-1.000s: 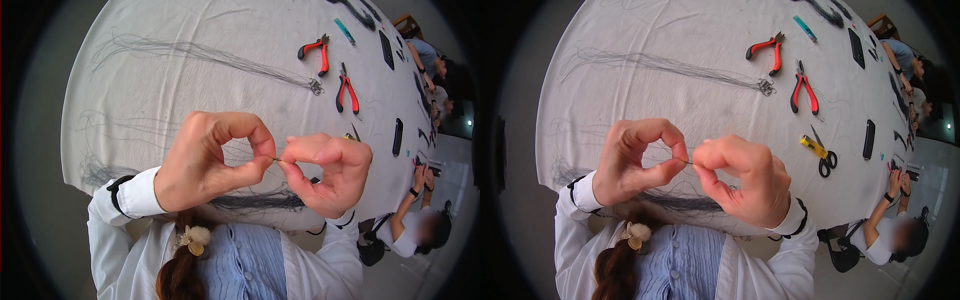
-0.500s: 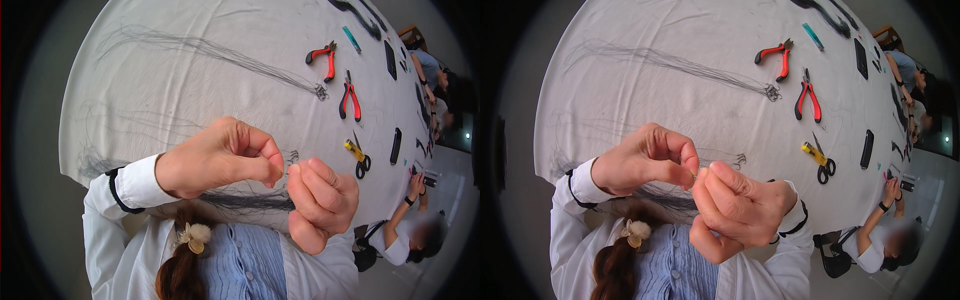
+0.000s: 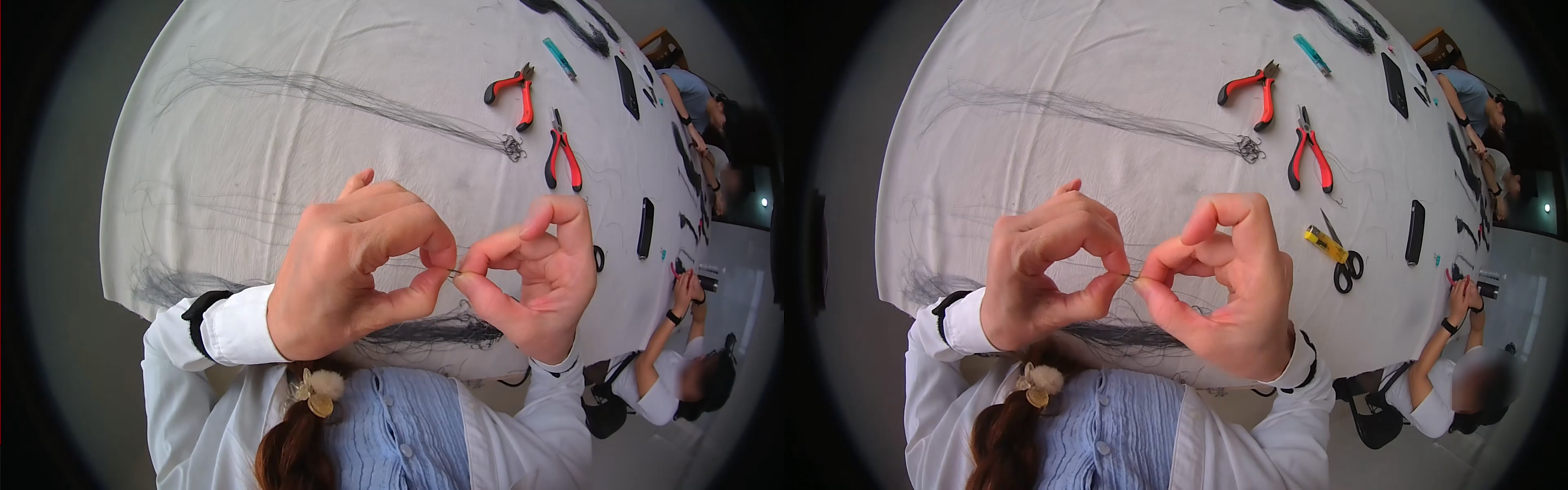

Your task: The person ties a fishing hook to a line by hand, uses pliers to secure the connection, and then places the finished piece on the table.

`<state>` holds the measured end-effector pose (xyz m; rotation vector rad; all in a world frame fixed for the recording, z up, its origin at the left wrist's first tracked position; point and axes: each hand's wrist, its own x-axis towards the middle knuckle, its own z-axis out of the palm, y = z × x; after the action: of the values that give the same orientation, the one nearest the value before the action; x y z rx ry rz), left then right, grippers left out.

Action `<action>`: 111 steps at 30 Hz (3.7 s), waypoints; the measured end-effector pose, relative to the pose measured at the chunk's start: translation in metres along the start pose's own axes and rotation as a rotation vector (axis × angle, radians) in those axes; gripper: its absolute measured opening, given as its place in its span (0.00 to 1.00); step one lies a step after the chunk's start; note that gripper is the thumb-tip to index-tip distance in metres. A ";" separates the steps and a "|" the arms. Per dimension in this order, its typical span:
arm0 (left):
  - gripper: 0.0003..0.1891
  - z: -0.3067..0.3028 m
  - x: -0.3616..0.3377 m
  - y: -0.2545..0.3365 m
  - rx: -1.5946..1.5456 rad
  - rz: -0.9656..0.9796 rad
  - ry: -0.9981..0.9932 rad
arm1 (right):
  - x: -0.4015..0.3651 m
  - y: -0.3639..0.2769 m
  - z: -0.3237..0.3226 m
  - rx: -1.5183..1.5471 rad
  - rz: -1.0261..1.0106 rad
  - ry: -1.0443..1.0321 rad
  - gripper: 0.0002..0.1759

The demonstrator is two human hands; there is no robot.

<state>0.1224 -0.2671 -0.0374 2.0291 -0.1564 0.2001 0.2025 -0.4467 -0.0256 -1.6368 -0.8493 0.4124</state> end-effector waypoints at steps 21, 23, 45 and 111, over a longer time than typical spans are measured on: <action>0.03 0.006 0.006 -0.006 -0.966 -0.484 -0.287 | 0.004 -0.001 -0.012 0.394 0.268 -0.084 0.26; 0.04 0.006 0.005 -0.005 -1.145 -0.601 -0.307 | 0.004 -0.003 -0.015 0.376 0.231 -0.050 0.26; 0.17 -0.251 -0.076 -0.042 -0.219 -0.203 0.050 | 0.040 0.036 -0.122 -0.076 0.405 -0.039 0.16; 0.14 -0.255 -0.022 -0.176 0.440 -0.813 -0.032 | 0.021 0.013 -0.051 -0.719 -0.138 0.141 0.19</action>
<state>0.1170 0.0398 -0.0824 2.3551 0.7447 -0.3392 0.2550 -0.4682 -0.0210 -2.2089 -1.0643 -0.1336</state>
